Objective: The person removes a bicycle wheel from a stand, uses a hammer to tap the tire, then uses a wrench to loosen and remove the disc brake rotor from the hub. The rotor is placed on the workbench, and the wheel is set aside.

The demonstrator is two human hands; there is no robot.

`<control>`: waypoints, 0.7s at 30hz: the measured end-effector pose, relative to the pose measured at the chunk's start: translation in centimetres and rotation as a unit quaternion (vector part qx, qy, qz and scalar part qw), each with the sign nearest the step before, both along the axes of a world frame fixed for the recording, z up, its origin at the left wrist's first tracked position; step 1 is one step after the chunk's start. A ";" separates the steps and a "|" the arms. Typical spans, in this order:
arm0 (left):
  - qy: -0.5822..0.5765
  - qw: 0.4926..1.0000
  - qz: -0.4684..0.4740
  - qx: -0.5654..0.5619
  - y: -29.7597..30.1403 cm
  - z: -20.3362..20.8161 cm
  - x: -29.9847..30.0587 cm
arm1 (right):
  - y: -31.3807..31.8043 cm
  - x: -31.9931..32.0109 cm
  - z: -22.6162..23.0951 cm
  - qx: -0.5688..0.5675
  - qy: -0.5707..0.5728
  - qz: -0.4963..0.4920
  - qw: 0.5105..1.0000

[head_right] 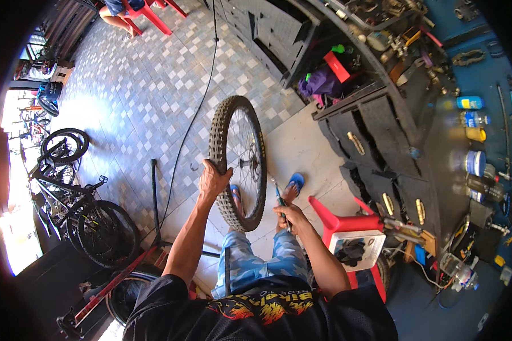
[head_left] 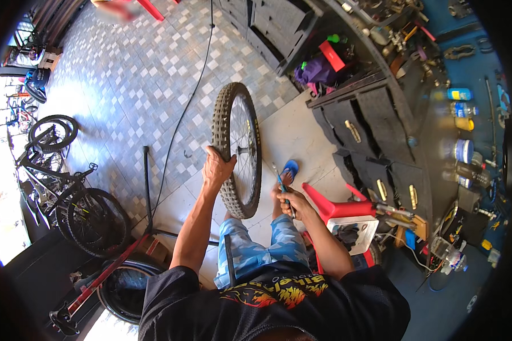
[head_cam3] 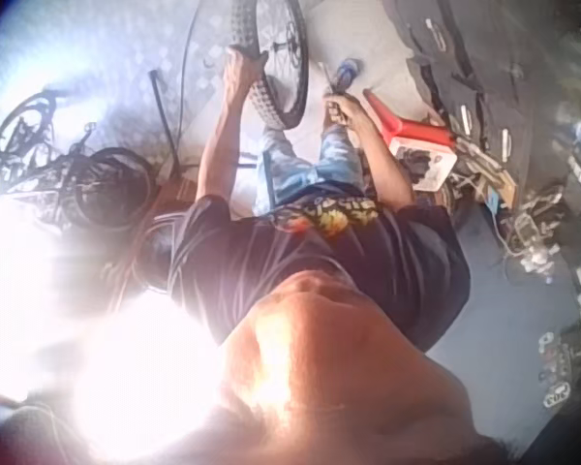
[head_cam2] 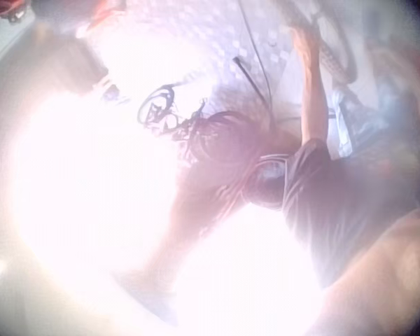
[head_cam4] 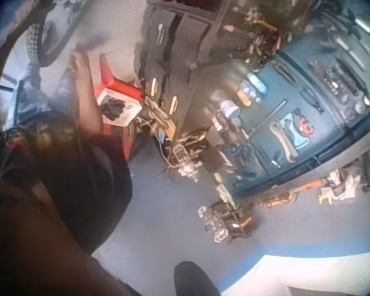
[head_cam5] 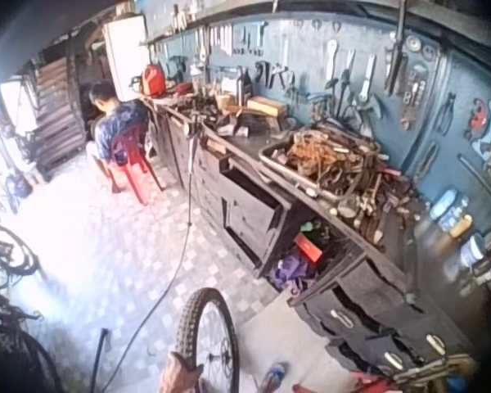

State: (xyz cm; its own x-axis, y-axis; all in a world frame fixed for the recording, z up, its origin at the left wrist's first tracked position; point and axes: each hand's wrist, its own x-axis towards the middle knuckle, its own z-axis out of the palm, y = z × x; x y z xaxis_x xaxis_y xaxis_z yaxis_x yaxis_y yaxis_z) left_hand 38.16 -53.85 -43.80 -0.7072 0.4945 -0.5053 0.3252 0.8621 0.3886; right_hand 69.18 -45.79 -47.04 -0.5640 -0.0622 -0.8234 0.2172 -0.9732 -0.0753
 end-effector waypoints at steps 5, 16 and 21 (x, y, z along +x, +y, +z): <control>-0.009 0.999 -0.027 0.027 -0.2 -0.2 -1.2 | -4.4 -3.4 -6.1 0.161 -0.099 -0.012 0.982; 0.066 0.981 0.047 0.177 2.2 -3.2 -4.7 | -4.1 -7.5 -16.1 0.234 -0.119 -0.067 0.963; 0.038 0.982 0.058 0.173 3.4 -2.8 -4.0 | -3.2 -8.6 -15.8 0.306 -0.202 0.100 0.925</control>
